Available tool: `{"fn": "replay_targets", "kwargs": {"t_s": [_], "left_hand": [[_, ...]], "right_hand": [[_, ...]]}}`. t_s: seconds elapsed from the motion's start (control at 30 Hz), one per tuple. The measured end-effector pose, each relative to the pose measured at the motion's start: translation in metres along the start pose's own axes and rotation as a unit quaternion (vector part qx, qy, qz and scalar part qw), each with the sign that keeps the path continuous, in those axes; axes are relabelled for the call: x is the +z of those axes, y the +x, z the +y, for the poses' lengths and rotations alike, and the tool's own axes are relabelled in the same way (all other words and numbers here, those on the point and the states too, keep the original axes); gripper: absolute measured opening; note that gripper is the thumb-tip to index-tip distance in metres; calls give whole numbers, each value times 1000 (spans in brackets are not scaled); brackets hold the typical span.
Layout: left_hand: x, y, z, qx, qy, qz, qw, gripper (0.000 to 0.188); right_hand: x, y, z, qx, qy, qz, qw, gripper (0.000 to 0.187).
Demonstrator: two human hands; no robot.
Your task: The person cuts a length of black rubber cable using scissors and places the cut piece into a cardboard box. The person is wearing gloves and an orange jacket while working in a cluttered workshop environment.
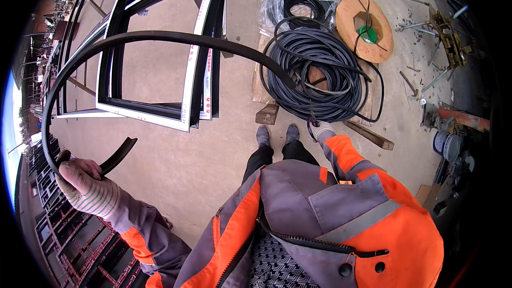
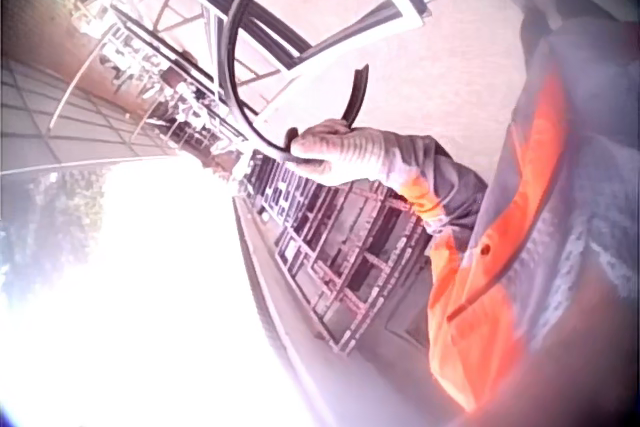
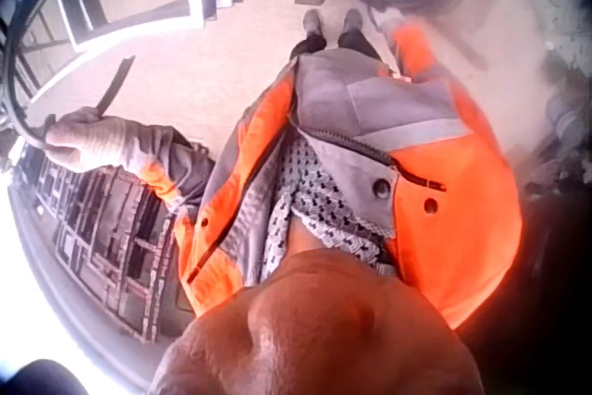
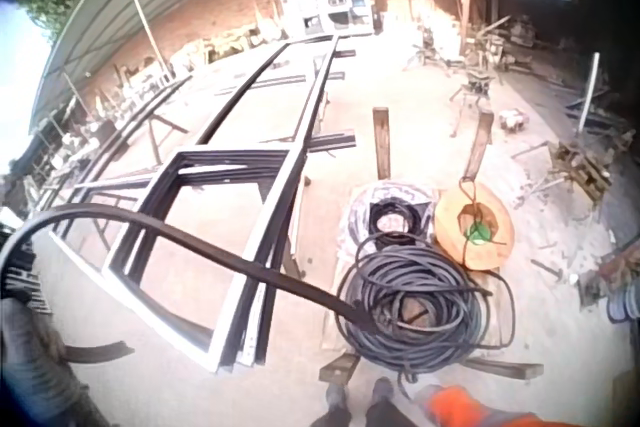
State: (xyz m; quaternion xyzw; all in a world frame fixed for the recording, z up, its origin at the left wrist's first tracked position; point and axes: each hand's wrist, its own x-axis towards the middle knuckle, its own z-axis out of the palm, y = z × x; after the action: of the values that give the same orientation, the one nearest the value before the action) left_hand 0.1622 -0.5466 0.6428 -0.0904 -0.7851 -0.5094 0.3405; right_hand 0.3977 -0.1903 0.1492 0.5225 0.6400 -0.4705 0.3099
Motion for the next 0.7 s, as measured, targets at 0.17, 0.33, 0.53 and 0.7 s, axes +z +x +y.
{"fn": "replay_targets", "kwargs": {"t_s": [0.17, 0.33, 0.53, 0.7], "left_hand": [[-52, 27, -3, -25, 5, 85, 996, 38], [-103, 70, -40, -59, -9, 169, 984, 35], [-193, 155, -113, -65, -52, 341, 936, 30], [-217, 165, -172, -116, -65, 326, 936, 31]], "right_hand": [[6, -16, -16, -19, 22, 12, 999, 47], [9, -29, -35, -83, -49, 61, 993, 55], [24, -101, -118, -178, -61, 187, 964, 50], [76, -156, -209, -297, -29, 276, 914, 33]]}}
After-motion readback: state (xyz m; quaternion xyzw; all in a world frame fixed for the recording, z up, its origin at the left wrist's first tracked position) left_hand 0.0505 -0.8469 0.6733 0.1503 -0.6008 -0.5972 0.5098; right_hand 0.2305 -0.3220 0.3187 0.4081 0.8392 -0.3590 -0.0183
